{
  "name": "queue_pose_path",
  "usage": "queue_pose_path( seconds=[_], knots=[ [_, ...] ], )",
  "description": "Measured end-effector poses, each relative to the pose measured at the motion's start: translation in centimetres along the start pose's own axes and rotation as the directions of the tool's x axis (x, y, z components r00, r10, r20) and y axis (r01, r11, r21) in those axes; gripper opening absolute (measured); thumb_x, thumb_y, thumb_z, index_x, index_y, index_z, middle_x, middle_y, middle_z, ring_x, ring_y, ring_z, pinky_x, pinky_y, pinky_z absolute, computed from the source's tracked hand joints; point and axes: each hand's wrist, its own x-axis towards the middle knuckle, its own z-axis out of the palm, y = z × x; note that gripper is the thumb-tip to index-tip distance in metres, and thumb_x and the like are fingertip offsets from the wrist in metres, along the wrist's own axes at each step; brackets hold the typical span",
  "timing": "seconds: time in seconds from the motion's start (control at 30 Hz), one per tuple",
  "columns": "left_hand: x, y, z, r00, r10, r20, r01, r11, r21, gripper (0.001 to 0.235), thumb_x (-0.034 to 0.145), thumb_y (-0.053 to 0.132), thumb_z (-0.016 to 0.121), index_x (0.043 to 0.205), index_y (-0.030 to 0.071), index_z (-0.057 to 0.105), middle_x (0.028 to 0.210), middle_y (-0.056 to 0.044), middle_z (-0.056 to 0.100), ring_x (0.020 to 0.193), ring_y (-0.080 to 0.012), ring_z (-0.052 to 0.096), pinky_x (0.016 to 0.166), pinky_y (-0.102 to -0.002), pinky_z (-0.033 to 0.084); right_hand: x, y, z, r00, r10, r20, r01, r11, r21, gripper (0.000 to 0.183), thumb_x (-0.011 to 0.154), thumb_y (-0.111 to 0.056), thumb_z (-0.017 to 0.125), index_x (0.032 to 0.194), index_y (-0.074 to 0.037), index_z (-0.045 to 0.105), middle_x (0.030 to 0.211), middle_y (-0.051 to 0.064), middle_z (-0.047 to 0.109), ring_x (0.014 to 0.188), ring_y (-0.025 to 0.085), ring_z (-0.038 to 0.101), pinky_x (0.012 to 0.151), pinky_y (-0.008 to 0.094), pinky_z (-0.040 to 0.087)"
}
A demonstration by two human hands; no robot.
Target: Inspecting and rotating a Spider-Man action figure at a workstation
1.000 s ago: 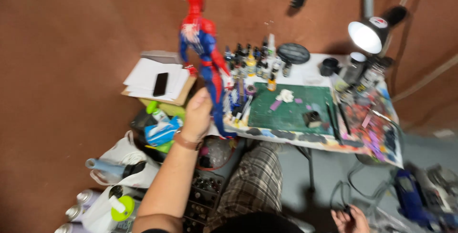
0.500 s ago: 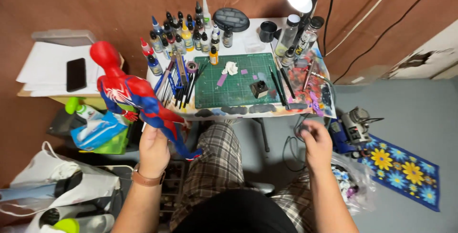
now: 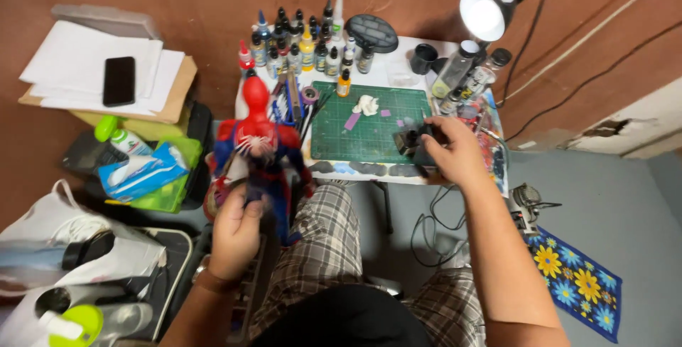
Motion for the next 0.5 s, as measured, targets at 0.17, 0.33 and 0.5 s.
queue_pose_path(
  seconds=[0.17,0.33,0.5],
  knots=[
    [0.9,2.3,0.4,0.996,-0.082,-0.044,0.085,0.994,0.065,0.020,0.097,0.015,0.067,0.114,0.006,0.071,0.092,-0.018,0.073,0.090,-0.0301,0.070,0.084,-0.046,0.057,2.0,-3.5,-0.6,0.976,-0.004,0.219,0.047,0.981,-0.191,0.035,0.091,-0.023,0.075,0.123,-0.009,0.073,0.105,0.021,0.071,0.107,0.046,0.068,0.095,0.055,0.052],
    [1.2,2.4,0.4,0.990,-0.139,0.010,0.137,0.984,0.115,0.026,0.099,0.024,0.062,0.118,0.009,0.070,0.097,-0.018,0.074,0.099,-0.0371,0.072,0.087,-0.050,0.055,3.7,-3.4,-0.4,0.876,0.204,0.438,-0.039,0.934,-0.356,0.037,0.093,-0.026,0.068,0.128,-0.015,0.073,0.118,0.023,0.075,0.113,0.048,0.068,0.099,0.057,0.053],
    [1.8,3.6,0.8,0.992,-0.124,-0.028,0.126,0.986,0.105,0.024,0.099,0.027,0.062,0.114,0.009,0.070,0.093,-0.018,0.074,0.097,-0.0371,0.071,0.085,-0.048,0.056,4.6,-4.0,-0.4,0.848,0.207,0.487,0.024,0.904,-0.426,0.040,0.090,-0.026,0.069,0.128,-0.020,0.072,0.117,0.019,0.075,0.113,0.047,0.069,0.099,0.056,0.055]
  ],
)
